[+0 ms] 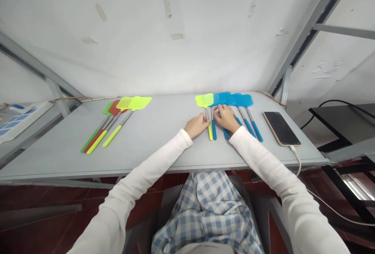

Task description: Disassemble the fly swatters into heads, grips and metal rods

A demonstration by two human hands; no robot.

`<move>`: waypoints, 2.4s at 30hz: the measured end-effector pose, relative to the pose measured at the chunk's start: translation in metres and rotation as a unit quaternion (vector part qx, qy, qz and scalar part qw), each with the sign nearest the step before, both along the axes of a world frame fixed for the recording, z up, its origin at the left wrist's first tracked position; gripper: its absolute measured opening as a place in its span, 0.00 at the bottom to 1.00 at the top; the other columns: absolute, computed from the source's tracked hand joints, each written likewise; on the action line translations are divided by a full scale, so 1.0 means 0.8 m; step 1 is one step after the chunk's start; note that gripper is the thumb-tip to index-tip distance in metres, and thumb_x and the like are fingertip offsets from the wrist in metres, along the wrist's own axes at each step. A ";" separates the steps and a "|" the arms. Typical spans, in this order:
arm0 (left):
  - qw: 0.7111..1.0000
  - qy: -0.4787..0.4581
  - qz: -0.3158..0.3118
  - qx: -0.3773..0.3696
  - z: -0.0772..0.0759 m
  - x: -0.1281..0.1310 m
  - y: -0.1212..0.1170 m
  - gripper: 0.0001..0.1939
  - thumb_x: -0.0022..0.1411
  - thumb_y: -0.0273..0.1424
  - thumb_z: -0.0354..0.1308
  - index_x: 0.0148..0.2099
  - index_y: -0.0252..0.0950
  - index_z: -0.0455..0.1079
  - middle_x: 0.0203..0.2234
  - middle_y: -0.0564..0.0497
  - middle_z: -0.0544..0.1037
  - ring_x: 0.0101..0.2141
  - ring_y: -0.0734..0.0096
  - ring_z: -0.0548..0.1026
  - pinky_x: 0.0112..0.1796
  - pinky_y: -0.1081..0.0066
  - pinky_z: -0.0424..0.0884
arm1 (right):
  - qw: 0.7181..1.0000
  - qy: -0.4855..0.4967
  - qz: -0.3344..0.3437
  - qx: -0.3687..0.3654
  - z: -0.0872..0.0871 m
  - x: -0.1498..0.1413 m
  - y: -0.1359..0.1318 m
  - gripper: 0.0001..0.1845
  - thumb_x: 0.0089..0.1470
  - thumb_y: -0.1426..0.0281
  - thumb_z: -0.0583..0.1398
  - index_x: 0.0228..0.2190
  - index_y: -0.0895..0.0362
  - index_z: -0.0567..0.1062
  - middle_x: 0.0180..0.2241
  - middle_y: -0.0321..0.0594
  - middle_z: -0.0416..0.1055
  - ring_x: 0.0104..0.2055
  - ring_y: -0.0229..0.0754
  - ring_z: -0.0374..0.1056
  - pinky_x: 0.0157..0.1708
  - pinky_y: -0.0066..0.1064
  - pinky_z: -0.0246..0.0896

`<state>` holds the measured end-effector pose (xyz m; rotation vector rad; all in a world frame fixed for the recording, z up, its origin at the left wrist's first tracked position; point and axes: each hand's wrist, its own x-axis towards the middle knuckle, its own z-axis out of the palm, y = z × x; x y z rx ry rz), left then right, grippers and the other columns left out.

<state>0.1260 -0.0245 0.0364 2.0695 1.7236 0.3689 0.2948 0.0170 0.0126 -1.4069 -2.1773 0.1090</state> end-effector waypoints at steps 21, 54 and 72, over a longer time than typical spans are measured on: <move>0.899 0.234 0.330 0.166 -0.033 -0.347 -0.044 0.21 0.62 0.37 0.43 0.46 0.27 0.69 0.44 0.30 0.72 0.47 0.44 0.69 0.47 0.52 0.65 | 0.993 -0.101 -0.050 0.043 -0.010 0.001 -0.011 0.15 0.58 0.70 0.50 0.41 0.59 0.73 0.41 0.52 0.69 0.45 0.53 0.62 0.44 0.41 0.55; 0.961 0.129 -0.141 0.201 0.015 -0.120 0.008 0.26 0.68 0.50 0.35 0.41 0.44 0.71 0.27 0.46 0.70 0.29 0.68 0.71 0.27 0.70 0.58 | 0.941 -0.261 0.165 0.142 0.049 -0.014 -0.017 0.20 0.66 0.66 0.44 0.36 0.56 0.74 0.37 0.48 0.72 0.43 0.47 0.63 0.49 0.42 0.53; 0.943 0.217 -0.052 0.247 0.028 -0.209 -0.015 0.22 0.68 0.47 0.39 0.40 0.45 0.73 0.26 0.47 0.73 0.27 0.67 0.72 0.25 0.69 0.56 | 0.954 -0.243 0.152 0.087 0.077 0.049 0.002 0.19 0.64 0.63 0.44 0.33 0.53 0.72 0.35 0.46 0.71 0.49 0.49 0.61 0.54 0.46 0.49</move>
